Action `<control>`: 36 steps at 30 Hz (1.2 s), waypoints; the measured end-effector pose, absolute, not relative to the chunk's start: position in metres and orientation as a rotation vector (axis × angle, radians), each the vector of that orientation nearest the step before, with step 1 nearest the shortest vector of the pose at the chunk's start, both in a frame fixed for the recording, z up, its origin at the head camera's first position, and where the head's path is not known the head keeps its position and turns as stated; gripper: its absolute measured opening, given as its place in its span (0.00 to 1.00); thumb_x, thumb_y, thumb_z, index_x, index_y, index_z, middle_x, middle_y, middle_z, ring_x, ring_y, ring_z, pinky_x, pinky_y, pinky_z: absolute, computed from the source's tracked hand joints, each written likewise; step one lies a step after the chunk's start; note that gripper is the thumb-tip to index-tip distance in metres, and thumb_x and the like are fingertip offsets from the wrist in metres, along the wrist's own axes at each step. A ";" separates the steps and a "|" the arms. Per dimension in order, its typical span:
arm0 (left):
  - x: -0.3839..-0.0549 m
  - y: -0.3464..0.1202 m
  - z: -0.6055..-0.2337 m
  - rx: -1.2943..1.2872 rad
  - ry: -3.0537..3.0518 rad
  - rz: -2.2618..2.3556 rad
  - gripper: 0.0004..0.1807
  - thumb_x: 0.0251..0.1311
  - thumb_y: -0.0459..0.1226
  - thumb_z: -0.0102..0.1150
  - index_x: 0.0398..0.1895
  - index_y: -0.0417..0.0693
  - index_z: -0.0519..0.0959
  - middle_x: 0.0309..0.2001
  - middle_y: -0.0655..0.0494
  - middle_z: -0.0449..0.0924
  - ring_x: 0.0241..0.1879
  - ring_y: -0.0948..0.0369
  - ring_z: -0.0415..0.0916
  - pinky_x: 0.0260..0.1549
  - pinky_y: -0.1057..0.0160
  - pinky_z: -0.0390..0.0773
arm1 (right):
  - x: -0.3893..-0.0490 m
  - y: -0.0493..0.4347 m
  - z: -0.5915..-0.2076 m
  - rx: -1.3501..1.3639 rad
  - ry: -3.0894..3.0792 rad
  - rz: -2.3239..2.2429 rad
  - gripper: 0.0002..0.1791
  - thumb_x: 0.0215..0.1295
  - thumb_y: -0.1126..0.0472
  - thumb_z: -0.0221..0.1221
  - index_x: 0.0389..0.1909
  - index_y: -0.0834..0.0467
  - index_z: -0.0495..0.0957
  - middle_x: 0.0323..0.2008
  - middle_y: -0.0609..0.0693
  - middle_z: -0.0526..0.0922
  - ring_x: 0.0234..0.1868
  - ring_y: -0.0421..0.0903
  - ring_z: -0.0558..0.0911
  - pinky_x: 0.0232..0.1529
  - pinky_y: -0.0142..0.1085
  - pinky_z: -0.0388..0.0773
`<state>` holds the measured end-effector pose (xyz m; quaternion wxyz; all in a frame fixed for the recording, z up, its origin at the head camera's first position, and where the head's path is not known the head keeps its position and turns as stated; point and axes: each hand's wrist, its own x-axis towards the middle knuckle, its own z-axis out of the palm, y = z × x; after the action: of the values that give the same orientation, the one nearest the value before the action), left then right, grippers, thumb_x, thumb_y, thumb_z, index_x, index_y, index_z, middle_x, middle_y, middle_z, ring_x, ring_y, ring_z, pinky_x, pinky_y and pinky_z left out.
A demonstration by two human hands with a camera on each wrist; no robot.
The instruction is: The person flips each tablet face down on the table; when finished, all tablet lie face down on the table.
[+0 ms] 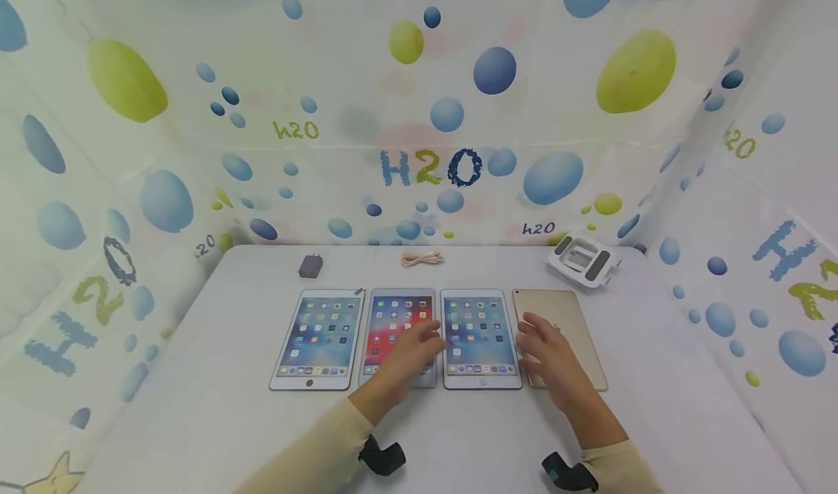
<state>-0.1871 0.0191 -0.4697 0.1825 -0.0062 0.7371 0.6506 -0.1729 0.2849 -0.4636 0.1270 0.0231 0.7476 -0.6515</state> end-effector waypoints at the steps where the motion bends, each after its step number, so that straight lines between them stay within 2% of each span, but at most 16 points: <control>1: -0.187 0.019 -0.469 -0.017 2.073 1.842 0.33 0.67 0.42 0.61 0.74 0.45 0.68 0.68 0.44 0.71 0.66 0.45 0.71 0.62 0.40 0.74 | -0.174 0.285 -0.463 0.062 2.169 -1.894 0.38 0.80 0.57 0.48 0.81 0.62 0.41 0.79 0.67 0.49 0.76 0.67 0.58 0.70 0.58 0.67; 5: -0.185 0.021 -0.467 -0.038 2.053 1.835 0.32 0.67 0.44 0.61 0.74 0.47 0.68 0.68 0.45 0.71 0.65 0.45 0.72 0.61 0.40 0.75 | -0.177 0.286 -0.463 0.071 2.132 -1.881 0.39 0.79 0.55 0.49 0.81 0.60 0.41 0.79 0.67 0.48 0.76 0.68 0.57 0.69 0.64 0.64; 11: -0.179 0.026 -0.467 -0.061 2.010 1.810 0.33 0.67 0.43 0.61 0.75 0.49 0.67 0.69 0.44 0.70 0.67 0.44 0.70 0.62 0.40 0.74 | -0.176 0.290 -0.466 0.127 2.092 -1.849 0.40 0.80 0.52 0.47 0.81 0.59 0.38 0.78 0.69 0.49 0.75 0.72 0.57 0.64 0.63 0.71; 15: -0.180 0.027 -0.466 -0.060 1.964 1.824 0.34 0.67 0.44 0.62 0.75 0.49 0.67 0.72 0.43 0.66 0.67 0.42 0.70 0.64 0.40 0.73 | -0.180 0.291 -0.465 0.124 2.107 -1.830 0.41 0.80 0.49 0.47 0.82 0.58 0.36 0.78 0.69 0.49 0.75 0.73 0.57 0.62 0.62 0.73; 18: -0.183 0.027 -0.464 -0.069 1.910 1.854 0.34 0.67 0.45 0.61 0.75 0.49 0.66 0.73 0.41 0.63 0.68 0.41 0.70 0.66 0.42 0.71 | -0.183 0.290 -0.465 0.147 2.109 -1.822 0.44 0.79 0.47 0.49 0.82 0.58 0.34 0.78 0.70 0.49 0.75 0.71 0.59 0.61 0.59 0.77; 21: -0.184 0.026 -0.463 -0.061 1.865 1.888 0.35 0.67 0.44 0.61 0.76 0.48 0.65 0.74 0.40 0.61 0.70 0.40 0.66 0.68 0.43 0.68 | -0.185 0.289 -0.466 0.165 2.104 -1.838 0.43 0.80 0.49 0.47 0.81 0.61 0.35 0.76 0.70 0.55 0.70 0.66 0.68 0.57 0.48 0.80; 23: -0.184 0.025 -0.463 -0.050 1.847 1.901 0.35 0.67 0.44 0.61 0.76 0.48 0.65 0.75 0.39 0.59 0.72 0.40 0.64 0.69 0.43 0.67 | -0.185 0.288 -0.468 0.171 2.055 -1.906 0.40 0.81 0.52 0.46 0.81 0.63 0.38 0.70 0.67 0.67 0.63 0.57 0.75 0.53 0.41 0.80; 26: -0.183 0.025 -0.463 -0.021 1.819 1.914 0.35 0.67 0.44 0.60 0.77 0.50 0.64 0.77 0.40 0.56 0.74 0.40 0.61 0.70 0.43 0.65 | -0.184 0.285 -0.472 0.111 1.902 -2.091 0.34 0.82 0.56 0.45 0.79 0.68 0.47 0.60 0.54 0.78 0.54 0.45 0.79 0.51 0.35 0.80; 29: -0.182 0.025 -0.463 0.002 1.797 1.916 0.36 0.67 0.45 0.60 0.77 0.51 0.64 0.78 0.42 0.54 0.75 0.40 0.58 0.71 0.42 0.63 | -0.184 0.281 -0.477 0.027 1.669 -2.282 0.23 0.82 0.63 0.44 0.73 0.61 0.66 0.55 0.44 0.82 0.53 0.42 0.79 0.53 0.33 0.80; 32: -0.181 0.027 -0.461 0.026 1.785 1.912 0.36 0.67 0.46 0.59 0.77 0.51 0.63 0.78 0.43 0.54 0.75 0.40 0.56 0.71 0.40 0.61 | -0.185 0.277 -0.482 -0.026 1.486 -2.387 0.21 0.80 0.69 0.43 0.61 0.51 0.80 0.56 0.43 0.84 0.55 0.41 0.81 0.55 0.34 0.81; 34: -0.180 0.028 -0.461 0.041 1.777 1.912 0.37 0.67 0.46 0.59 0.78 0.51 0.62 0.78 0.43 0.55 0.76 0.39 0.55 0.72 0.38 0.60 | -0.185 0.275 -0.484 -0.080 1.397 -2.399 0.22 0.80 0.70 0.42 0.57 0.49 0.81 0.57 0.43 0.83 0.57 0.41 0.81 0.56 0.35 0.81; 36: -0.179 0.030 -0.461 0.053 1.773 1.909 0.37 0.67 0.47 0.59 0.78 0.52 0.62 0.78 0.43 0.55 0.76 0.39 0.53 0.72 0.36 0.57 | -0.185 0.272 -0.487 -0.145 1.293 -2.401 0.22 0.81 0.70 0.40 0.59 0.50 0.79 0.59 0.46 0.83 0.59 0.42 0.81 0.58 0.36 0.80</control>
<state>-0.1788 0.0302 -0.4605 0.2647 0.0195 0.6561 0.7065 -0.1846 0.2723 -0.4871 0.2040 -0.0519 0.4637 -0.8606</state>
